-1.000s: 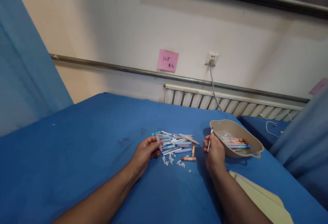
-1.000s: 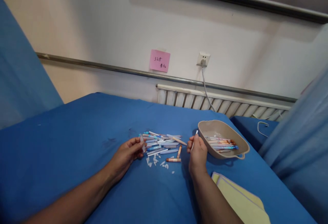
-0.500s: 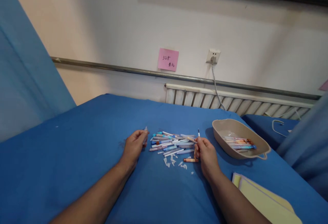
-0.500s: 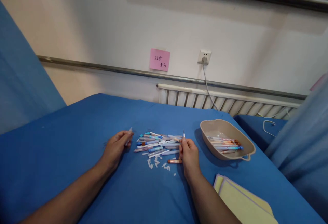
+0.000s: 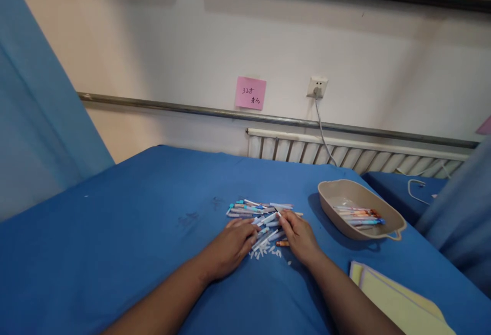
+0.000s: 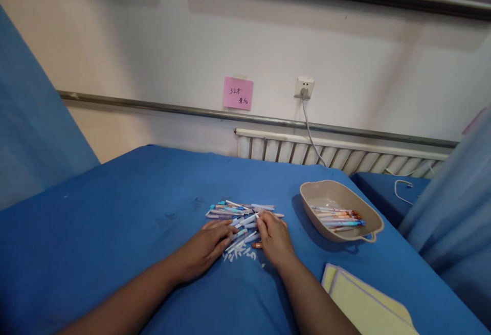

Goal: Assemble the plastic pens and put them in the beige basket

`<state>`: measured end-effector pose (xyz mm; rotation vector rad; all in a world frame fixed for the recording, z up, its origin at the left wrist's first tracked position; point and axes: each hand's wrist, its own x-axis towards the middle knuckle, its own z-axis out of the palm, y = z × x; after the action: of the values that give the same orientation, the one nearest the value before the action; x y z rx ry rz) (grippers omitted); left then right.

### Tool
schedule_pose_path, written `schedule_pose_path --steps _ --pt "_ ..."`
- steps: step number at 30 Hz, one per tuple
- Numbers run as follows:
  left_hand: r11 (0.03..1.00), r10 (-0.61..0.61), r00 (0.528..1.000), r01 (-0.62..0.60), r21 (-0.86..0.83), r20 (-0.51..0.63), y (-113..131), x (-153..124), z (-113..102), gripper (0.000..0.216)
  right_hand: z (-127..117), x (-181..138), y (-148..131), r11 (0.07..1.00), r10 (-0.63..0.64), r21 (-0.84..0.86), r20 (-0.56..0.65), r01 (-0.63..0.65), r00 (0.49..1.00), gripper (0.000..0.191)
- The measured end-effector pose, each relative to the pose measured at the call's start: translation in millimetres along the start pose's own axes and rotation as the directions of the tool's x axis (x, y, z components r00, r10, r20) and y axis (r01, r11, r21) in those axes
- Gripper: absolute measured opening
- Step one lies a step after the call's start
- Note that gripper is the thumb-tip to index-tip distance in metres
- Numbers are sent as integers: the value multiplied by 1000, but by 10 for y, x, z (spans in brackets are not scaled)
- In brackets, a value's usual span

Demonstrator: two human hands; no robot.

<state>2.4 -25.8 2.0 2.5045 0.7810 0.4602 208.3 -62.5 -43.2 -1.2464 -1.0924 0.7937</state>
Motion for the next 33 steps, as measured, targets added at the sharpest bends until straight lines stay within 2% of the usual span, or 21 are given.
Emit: schedule_pose_path --steps 5,10,15,18,23,28,33 --pt "1000 -2 1000 2 -2 3 78 -21 -85 29 -16 -13 63 998 50 -35 6 -50 999 18" --pt "996 -70 997 71 48 -28 28 -25 -128 31 -39 17 61 975 221 4 7 -221 975 31" --pt "989 -138 990 139 55 -36 -1 -24 -158 33 -112 89 43 993 119 4 -153 -119 981 38" --pt "985 -173 983 175 12 -65 0 -14 -165 33 -132 113 30 980 173 140 -224 -144 959 37" --pt "970 -217 944 180 -163 -247 -102 7 -138 26 -152 135 -26 950 175 305 -363 -60 915 36" --pt "952 -250 896 158 -263 -367 -187 21 -85 21 -156 125 -110 937 133 350 -387 12 912 35" --pt "920 -295 880 158 -359 -371 -142 21 -24 20 -175 133 -138 929 187 369 -404 -27 896 33"
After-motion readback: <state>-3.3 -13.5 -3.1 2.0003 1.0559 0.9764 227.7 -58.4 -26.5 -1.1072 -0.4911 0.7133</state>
